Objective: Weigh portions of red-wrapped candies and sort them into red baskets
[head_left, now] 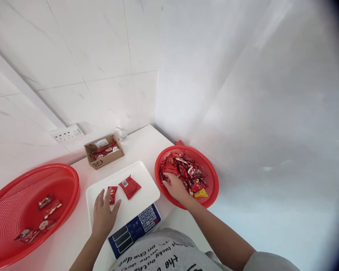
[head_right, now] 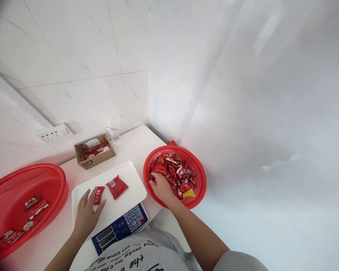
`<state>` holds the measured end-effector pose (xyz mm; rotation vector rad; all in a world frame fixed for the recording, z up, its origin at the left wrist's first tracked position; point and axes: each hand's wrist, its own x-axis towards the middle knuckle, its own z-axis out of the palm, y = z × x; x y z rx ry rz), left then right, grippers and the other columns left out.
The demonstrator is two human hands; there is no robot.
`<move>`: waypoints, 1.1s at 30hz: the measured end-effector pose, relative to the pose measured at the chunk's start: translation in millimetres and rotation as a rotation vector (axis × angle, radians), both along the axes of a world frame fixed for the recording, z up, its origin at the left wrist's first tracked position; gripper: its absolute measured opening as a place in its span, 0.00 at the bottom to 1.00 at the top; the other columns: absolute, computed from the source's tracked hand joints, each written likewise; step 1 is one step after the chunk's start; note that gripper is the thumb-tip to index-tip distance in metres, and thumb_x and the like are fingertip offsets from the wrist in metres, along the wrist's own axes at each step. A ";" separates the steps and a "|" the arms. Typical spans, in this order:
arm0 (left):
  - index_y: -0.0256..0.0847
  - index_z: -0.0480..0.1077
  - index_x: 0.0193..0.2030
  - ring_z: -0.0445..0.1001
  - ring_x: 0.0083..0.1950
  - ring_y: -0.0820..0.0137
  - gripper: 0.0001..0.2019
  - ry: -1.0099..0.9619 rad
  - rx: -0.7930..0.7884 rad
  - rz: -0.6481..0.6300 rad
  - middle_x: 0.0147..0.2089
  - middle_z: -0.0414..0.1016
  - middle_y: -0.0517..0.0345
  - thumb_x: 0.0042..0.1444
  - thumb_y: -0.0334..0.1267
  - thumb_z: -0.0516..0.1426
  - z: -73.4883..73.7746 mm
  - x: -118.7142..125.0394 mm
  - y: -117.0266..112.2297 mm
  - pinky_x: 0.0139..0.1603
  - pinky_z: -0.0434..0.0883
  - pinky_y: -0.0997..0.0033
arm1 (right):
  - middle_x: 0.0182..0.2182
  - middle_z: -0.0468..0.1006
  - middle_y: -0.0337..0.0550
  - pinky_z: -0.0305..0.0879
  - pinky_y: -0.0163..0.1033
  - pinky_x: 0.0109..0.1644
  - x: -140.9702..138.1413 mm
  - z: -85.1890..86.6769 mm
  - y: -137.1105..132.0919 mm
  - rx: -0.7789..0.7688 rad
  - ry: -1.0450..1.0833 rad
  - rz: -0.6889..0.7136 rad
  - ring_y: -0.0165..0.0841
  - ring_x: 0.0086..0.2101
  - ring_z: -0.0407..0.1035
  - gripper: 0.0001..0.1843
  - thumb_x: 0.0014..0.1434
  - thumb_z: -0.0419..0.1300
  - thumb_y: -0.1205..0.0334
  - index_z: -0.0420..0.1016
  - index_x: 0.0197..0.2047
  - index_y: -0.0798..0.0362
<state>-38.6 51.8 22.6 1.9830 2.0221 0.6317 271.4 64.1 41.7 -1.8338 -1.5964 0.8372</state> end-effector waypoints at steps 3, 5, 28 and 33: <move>0.44 0.58 0.64 0.42 0.71 0.51 0.28 0.111 -0.039 -0.138 0.70 0.50 0.45 0.59 0.51 0.48 -0.1 22.5 2.6 0.65 0.50 0.42 | 0.53 0.71 0.52 0.60 0.45 0.57 33.5 -7.9 -7.2 -0.105 -0.118 -0.054 0.40 0.53 0.65 0.23 0.58 0.52 0.61 0.67 0.56 0.54; 0.45 0.57 0.65 0.40 0.71 0.49 0.27 0.173 -0.101 -0.205 0.71 0.48 0.47 0.60 0.50 0.48 0.1 34.7 8.1 0.65 0.47 0.39 | 0.55 0.68 0.53 0.59 0.45 0.58 41.7 -12.6 -5.6 -0.131 -0.166 -0.056 0.41 0.55 0.63 0.25 0.57 0.52 0.60 0.64 0.58 0.55; 0.49 0.61 0.63 0.50 0.69 0.54 0.23 0.233 -0.066 -0.275 0.69 0.54 0.49 0.61 0.36 0.47 -22.0 11.5 4.8 0.65 0.52 0.44 | 0.37 0.78 0.44 0.69 0.48 0.47 71.2 -32.4 31.1 0.000 0.289 -0.318 0.38 0.37 0.73 0.16 0.54 0.52 0.58 0.73 0.44 0.51; 0.49 0.60 0.63 0.50 0.70 0.53 0.23 0.230 -0.085 -0.272 0.69 0.54 0.49 0.61 0.37 0.47 -18.8 10.4 3.2 0.66 0.52 0.44 | 0.46 0.75 0.46 0.73 0.43 0.46 78.4 -5.8 31.5 0.162 0.649 -0.501 0.36 0.41 0.74 0.29 0.56 0.55 0.49 0.62 0.59 0.48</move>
